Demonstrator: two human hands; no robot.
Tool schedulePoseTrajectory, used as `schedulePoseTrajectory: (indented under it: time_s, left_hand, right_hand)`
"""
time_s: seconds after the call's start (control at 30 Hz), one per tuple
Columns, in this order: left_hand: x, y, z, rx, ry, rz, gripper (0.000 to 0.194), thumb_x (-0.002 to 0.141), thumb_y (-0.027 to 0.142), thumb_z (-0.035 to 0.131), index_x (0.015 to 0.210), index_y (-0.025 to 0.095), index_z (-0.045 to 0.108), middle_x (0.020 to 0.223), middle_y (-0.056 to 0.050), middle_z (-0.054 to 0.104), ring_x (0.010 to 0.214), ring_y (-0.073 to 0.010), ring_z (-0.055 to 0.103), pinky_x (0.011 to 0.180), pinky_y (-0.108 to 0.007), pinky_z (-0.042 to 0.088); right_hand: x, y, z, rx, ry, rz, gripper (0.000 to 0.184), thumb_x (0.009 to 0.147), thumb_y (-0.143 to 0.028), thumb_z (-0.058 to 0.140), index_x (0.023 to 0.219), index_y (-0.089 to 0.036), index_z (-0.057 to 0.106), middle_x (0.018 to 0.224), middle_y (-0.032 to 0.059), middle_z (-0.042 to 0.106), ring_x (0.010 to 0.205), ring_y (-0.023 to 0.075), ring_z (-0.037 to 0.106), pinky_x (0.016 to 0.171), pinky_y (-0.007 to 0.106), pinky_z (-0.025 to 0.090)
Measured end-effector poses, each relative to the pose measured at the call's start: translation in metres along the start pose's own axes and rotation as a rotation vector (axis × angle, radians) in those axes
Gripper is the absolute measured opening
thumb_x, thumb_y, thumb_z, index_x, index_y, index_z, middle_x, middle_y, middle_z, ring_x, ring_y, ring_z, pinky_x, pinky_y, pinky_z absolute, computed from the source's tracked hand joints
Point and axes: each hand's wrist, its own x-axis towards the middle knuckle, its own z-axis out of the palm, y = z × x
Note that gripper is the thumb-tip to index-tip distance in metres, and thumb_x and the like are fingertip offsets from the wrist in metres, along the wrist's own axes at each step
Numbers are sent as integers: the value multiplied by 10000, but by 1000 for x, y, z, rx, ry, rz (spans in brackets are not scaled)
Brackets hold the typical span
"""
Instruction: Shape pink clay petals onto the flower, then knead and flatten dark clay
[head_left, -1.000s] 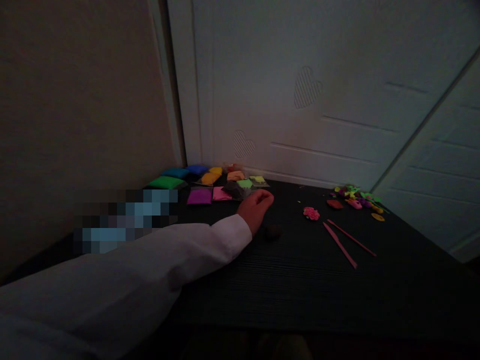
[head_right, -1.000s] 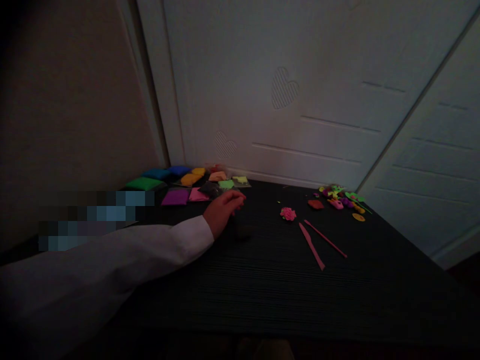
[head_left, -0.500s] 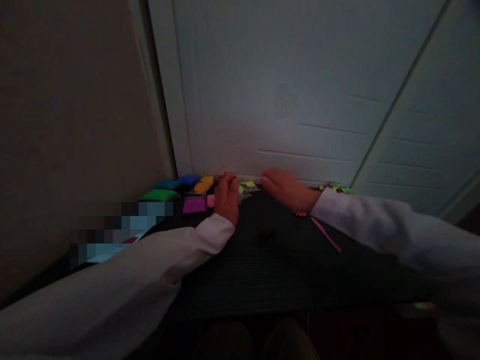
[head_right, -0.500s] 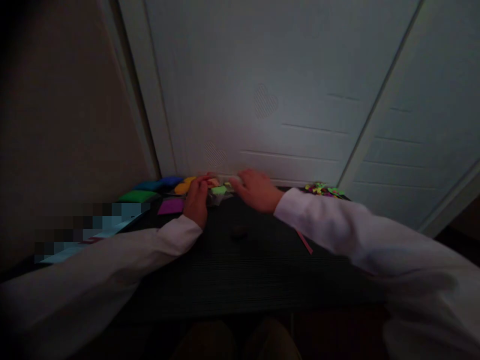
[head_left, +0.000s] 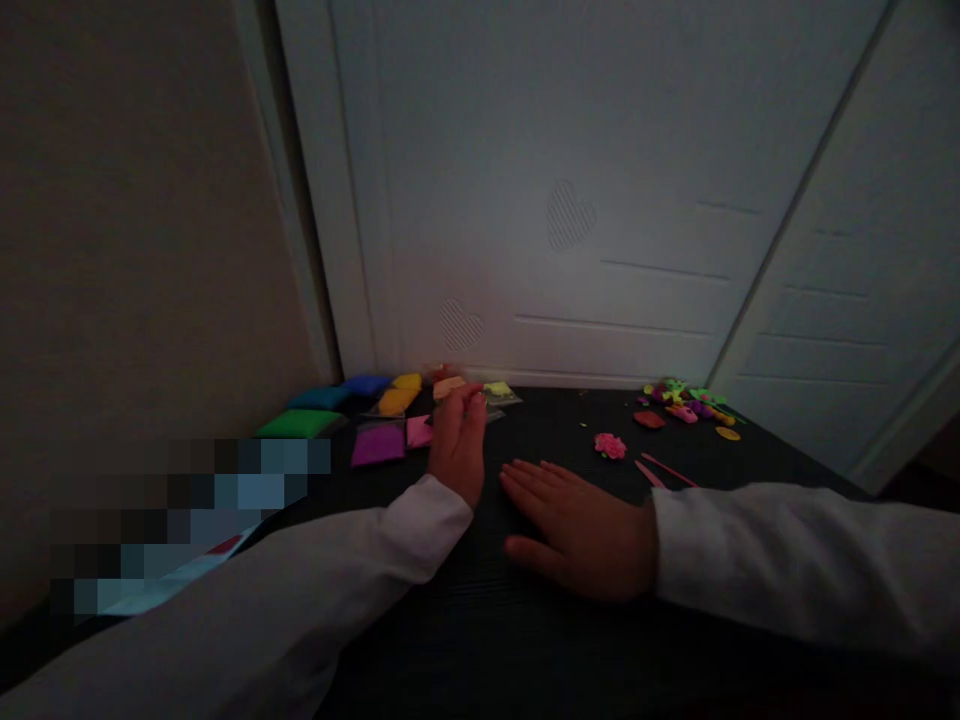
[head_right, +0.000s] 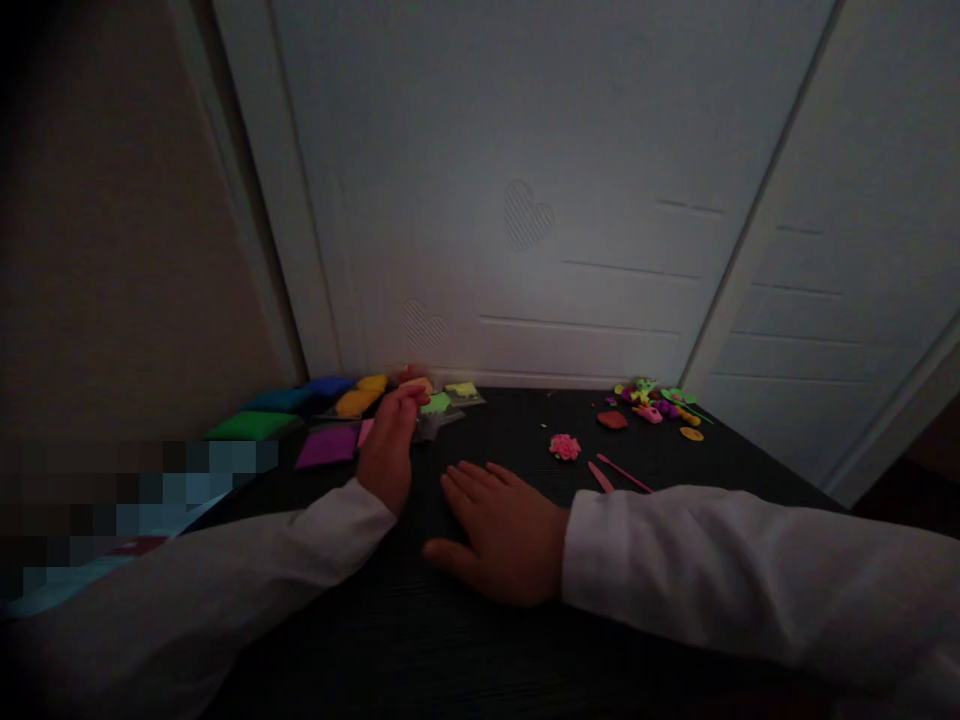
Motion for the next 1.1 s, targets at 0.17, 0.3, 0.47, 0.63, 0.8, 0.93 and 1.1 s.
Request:
schedulePoseTrajectory:
  time_s: [0.17, 0.3, 0.47, 0.63, 0.8, 0.93, 1.1]
  left_hand:
    - [2, -2, 1, 19, -11, -61, 341, 854, 376, 264, 1055, 190, 467, 1076, -69, 506, 1028, -174, 447, 926, -351, 310]
    - [4, 0, 0, 37, -9, -95, 336, 848, 359, 280, 1048, 169, 472, 1063, -81, 510, 1048, -183, 433, 929, -353, 302]
    - [2, 3, -1, 39, -5, -92, 298, 850, 346, 284, 1021, 188, 469, 1076, -64, 511, 1059, -165, 430, 953, -334, 272]
    - [2, 2, -1, 21, -10, -85, 297, 847, 346, 296, 1036, 194, 467, 1076, -55, 506, 1024, -154, 451, 924, -309, 305]
    - [8, -8, -5, -2, 33, -146, 293, 847, 360, 283, 1023, 196, 450, 1079, -54, 499, 1039, -154, 445, 895, -295, 339]
    - [10, -14, -7, -5, 24, -194, 306, 840, 382, 292, 1020, 197, 455, 1057, -57, 516, 1029, -174, 452, 861, -307, 364]
    - [9, -15, -5, -3, 33, -214, 327, 832, 395, 285, 997, 188, 476, 1042, -57, 529, 1012, -182, 464, 882, -329, 349]
  right_hand:
    - [26, 3, 6, -3, 74, 105, 670, 833, -536, 154, 1311, -73, 232, 1357, 144, 258, 1262, 239, 184, 1019, 444, 147]
    - [57, 10, 8, 23, 131, 141, 644, 850, -493, 159, 1320, -54, 184, 1364, 163, 226, 1262, 245, 182, 1008, 478, 134]
    - [14, -14, 6, 65, 64, -20, 606, 844, -491, 208, 1313, -108, 235, 1363, 107, 260, 1252, 205, 220, 1027, 399, 158]
    - [10, -15, 5, 82, 28, -55, 620, 842, -510, 188, 1317, -112, 227, 1358, 113, 271, 1251, 204, 222, 1033, 394, 139]
    - [54, 8, 7, 55, 76, 7, 704, 810, -576, 198, 1325, -97, 188, 1384, 125, 188, 1273, 229, 146, 1029, 434, 98]
    - [31, -6, 4, 85, 36, -40, 663, 824, -539, 226, 1323, -103, 203, 1374, 123, 220, 1267, 225, 172, 1029, 426, 116]
    - [-12, -32, -2, 120, -88, -109, 677, 806, -527, 313, 1328, -112, 194, 1376, 119, 210, 1262, 231, 189, 1040, 413, 89]
